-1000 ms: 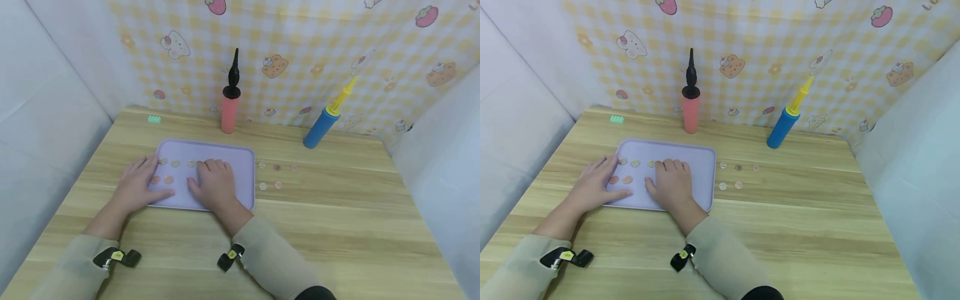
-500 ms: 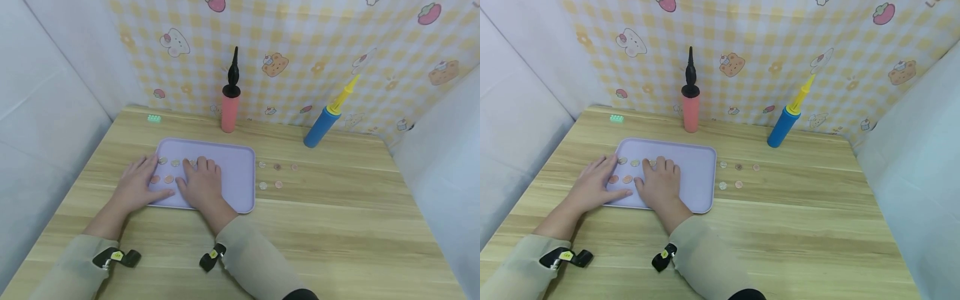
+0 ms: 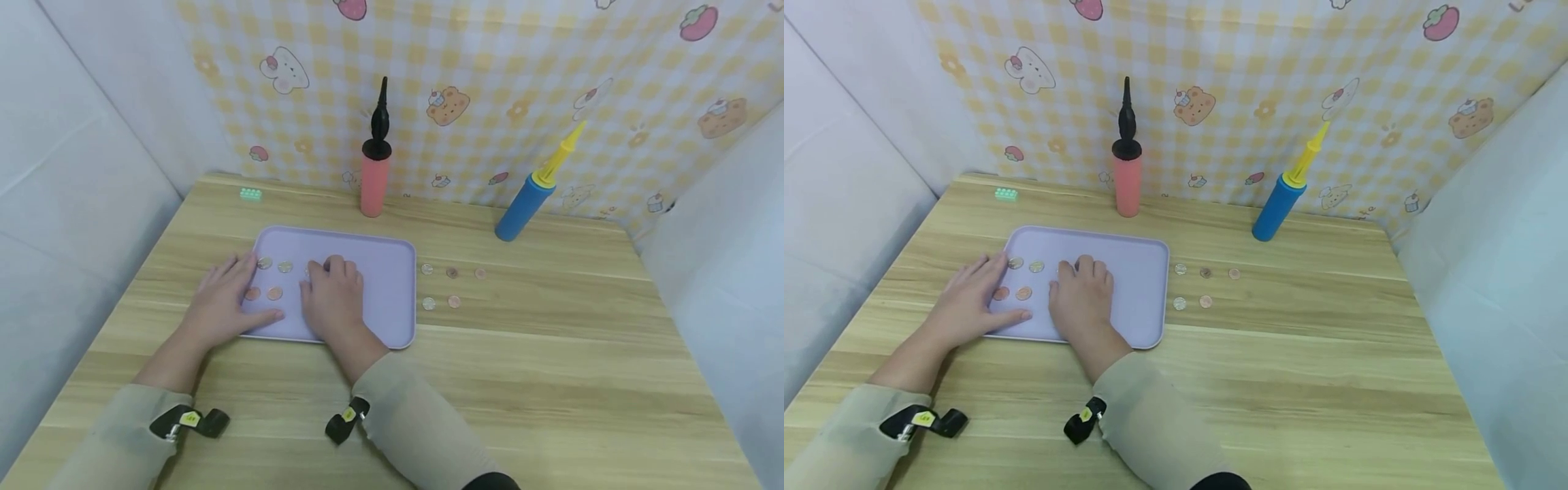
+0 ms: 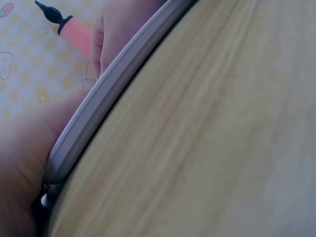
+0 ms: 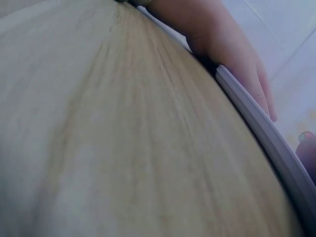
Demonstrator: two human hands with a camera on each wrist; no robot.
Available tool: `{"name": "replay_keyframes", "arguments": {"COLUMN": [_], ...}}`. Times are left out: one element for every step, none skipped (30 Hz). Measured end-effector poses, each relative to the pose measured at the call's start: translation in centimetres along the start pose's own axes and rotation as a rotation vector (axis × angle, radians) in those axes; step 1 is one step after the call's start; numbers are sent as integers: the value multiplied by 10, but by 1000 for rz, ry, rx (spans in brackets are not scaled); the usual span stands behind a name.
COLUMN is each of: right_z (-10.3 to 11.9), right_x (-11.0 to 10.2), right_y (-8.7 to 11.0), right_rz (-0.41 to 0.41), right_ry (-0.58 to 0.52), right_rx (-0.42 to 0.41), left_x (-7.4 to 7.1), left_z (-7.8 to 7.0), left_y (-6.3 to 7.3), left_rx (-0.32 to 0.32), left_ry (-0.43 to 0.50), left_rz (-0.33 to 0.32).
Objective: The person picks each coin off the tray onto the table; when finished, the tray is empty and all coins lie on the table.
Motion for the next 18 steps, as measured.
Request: {"name": "replay_keyframes", "arguments": {"right_z": [0,-1,-1,-1,-2,-2,-2,-2,-1,-1,-1,-1,-1,-1,-1,-1,-2,-2], "right_x": [0,0,-1,-1,-1,-1,-2,-2,-3,-4,-5,-6,-6,-6,-6,-6,-6,-6], "right_y": [0,-1,-1,-2,-2,-2,-3,-3,-4,-4,-5,-5,-5,-6,-5,-6,-6,-5], "right_rz": [-11,-21,-31,-41,-46,-46,-41,-36,-29,-20,-11,-4,0,-3,-7,-15,-28,-41], "right_ry": [-21,-46,-71,-96,-124,-152,-173,-191,-203,-213,-221,-227,-232,-236,-241,-245,-256,-267], "right_rx": [3,10,18,29,40,54,68,82,95,107,117,123,129,132,131,125,115,101], "left_x": [0,0,-1,-1,-1,-2,-2,-2,-1,-1,-1,0,0,0,1,1,1,1], "left_z": [0,0,0,0,0,0,0,0,0,0,1,1,1,1,2,1,2,1], "left_y": [0,0,0,0,0,0,0,0,0,0,0,0,0,0,0,0,-1,0], "left_rx": [0,0,0,-1,-1,-2,-4,-5,-7,-7,-7,-7,-6,-4,-2,-1,1,2], "left_ry": [0,-1,1,2,3,4,5,5,6,5,3,3,2,1,2,3,3,5], "left_rz": [1,1,2,3,2,3,5,5,5,3,2,1,-1,-3,-5,-5,-5,-5]}}
Point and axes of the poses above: each hand's wrist, its own y-axis away from the middle knuckle, its own x-axis out of the palm, z = x × y, the point moved 1 cm from there along -y, towards the middle knuckle, and after that the axes turned 13 degrees about -y, right-handed, at the moved point
